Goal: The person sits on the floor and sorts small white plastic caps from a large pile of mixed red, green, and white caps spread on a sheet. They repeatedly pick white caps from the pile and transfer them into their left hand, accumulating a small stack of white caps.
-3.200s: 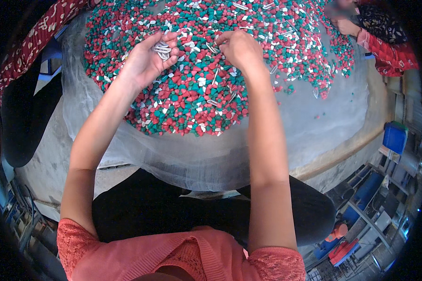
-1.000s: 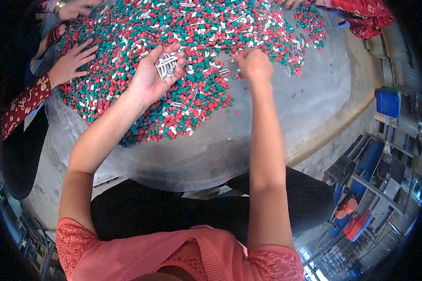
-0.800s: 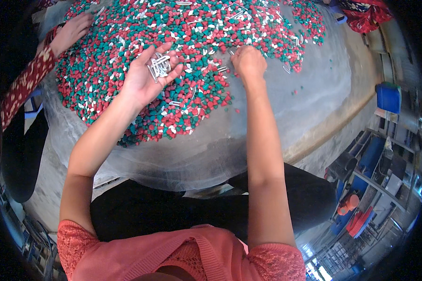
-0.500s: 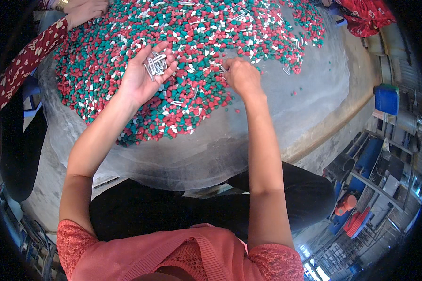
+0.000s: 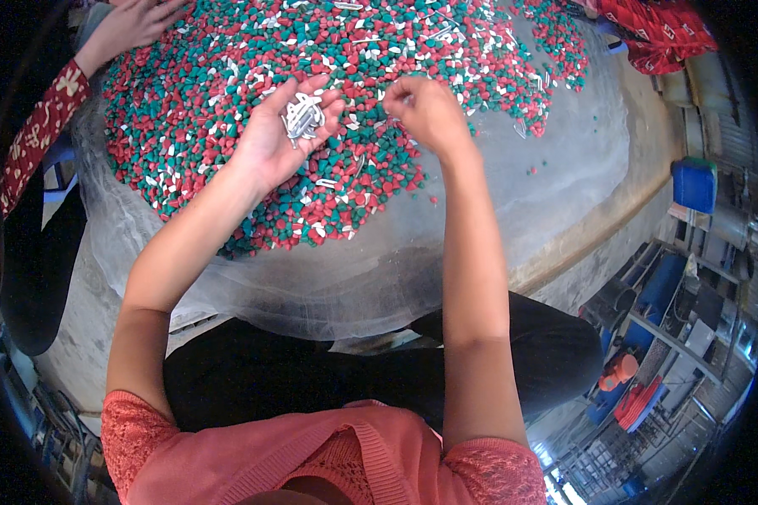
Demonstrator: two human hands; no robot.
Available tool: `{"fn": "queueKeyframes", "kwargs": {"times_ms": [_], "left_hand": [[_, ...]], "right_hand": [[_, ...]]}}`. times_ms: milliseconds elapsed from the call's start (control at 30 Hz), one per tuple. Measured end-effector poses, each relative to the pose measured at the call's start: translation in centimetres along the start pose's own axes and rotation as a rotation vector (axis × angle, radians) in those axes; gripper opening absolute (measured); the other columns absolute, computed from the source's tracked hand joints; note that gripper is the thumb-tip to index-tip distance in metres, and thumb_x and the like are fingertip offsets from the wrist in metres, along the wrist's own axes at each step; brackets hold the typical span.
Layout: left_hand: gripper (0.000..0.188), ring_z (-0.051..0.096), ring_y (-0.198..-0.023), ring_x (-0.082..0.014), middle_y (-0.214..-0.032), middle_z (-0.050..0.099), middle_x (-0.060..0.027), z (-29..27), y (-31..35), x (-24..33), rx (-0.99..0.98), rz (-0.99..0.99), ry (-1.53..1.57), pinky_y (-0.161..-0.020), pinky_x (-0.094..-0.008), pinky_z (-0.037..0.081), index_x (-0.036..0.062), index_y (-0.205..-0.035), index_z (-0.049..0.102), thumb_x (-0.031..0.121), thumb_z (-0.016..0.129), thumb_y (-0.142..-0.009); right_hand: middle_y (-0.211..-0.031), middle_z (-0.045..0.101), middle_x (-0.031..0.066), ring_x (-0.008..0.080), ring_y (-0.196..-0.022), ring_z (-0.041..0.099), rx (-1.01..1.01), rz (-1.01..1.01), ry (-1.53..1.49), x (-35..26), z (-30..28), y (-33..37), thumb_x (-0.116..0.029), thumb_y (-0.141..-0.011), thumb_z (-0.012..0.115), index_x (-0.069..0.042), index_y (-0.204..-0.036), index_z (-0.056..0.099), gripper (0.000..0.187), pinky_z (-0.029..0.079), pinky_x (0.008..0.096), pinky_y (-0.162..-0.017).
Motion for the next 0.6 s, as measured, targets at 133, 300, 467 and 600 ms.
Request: {"fn": "queueKeyframes", "kwargs": {"times_ms": [133, 300, 467, 600], "left_hand": [[0.037, 0.057, -0.088, -0.0242, -0.101, 0.054, -0.0155, -1.2, 0.2, 1.5, -0.001, 0.033, 0.038, -0.072, -0.0321, 0.052, -0.0029, -0.116, 0.045, 0.026, 0.035, -0.095], [0.036, 0.056, -0.089, -0.0248, -0.099, 0.054, -0.0163, -1.8, 0.2, 2.8, 0.001, 0.085, 0.064, -0.072, -0.0324, 0.052, -0.0037, -0.114, 0.045, 0.025, 0.034, -0.095], [0.035, 0.055, -0.09, -0.024, -0.099, 0.054, -0.0158, -0.8, 0.5, 3.4, -0.047, 0.106, 0.043, -0.074, -0.0324, 0.052, -0.003, -0.114, 0.045, 0.023, 0.034, -0.095], [0.035, 0.055, -0.089, -0.0244, -0.099, 0.054, -0.0159, -1.2, 1.0, 3.9, -0.047, 0.125, 0.059, -0.073, -0.0324, 0.052, -0.0034, -0.116, 0.045, 0.023, 0.036, -0.095]], "right_hand": [[-0.072, 0.065, 0.0075, 0.0196, -0.067, 0.062, -0.029, 0.091, 0.247, 2.9, 2.1, 2.1, -0.015, -0.072, 0.066, -0.007, -0.079, 0.067, 0.011, 0.048, 0.0326, -0.063], [-0.074, 0.066, 0.0081, 0.0236, -0.072, 0.063, -0.01, 0.317, 0.393, 3.5, 1.3, 2.3, -0.024, -0.07, 0.069, -0.008, -0.08, 0.068, 0.019, 0.048, 0.0363, -0.066], [-0.078, 0.065, 0.0122, 0.0297, -0.077, 0.063, -0.035, 0.338, 0.404, 3.4, 2.8, 1.7, -0.03, -0.069, 0.068, -0.013, -0.084, 0.067, 0.023, 0.049, 0.0402, -0.07], [-0.075, 0.065, 0.0109, 0.0259, -0.073, 0.063, 0.002, 0.372, 0.166, 3.2, 2.8, 3.8, -0.027, -0.067, 0.07, -0.008, -0.086, 0.066, 0.027, 0.05, 0.0371, -0.067]]}}
Point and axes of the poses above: each hand's wrist, its own y-axis away from the middle knuckle, its own z-axis out of the palm, x = y × z, the point moved 9 cm from there along -y, towards the middle knuckle
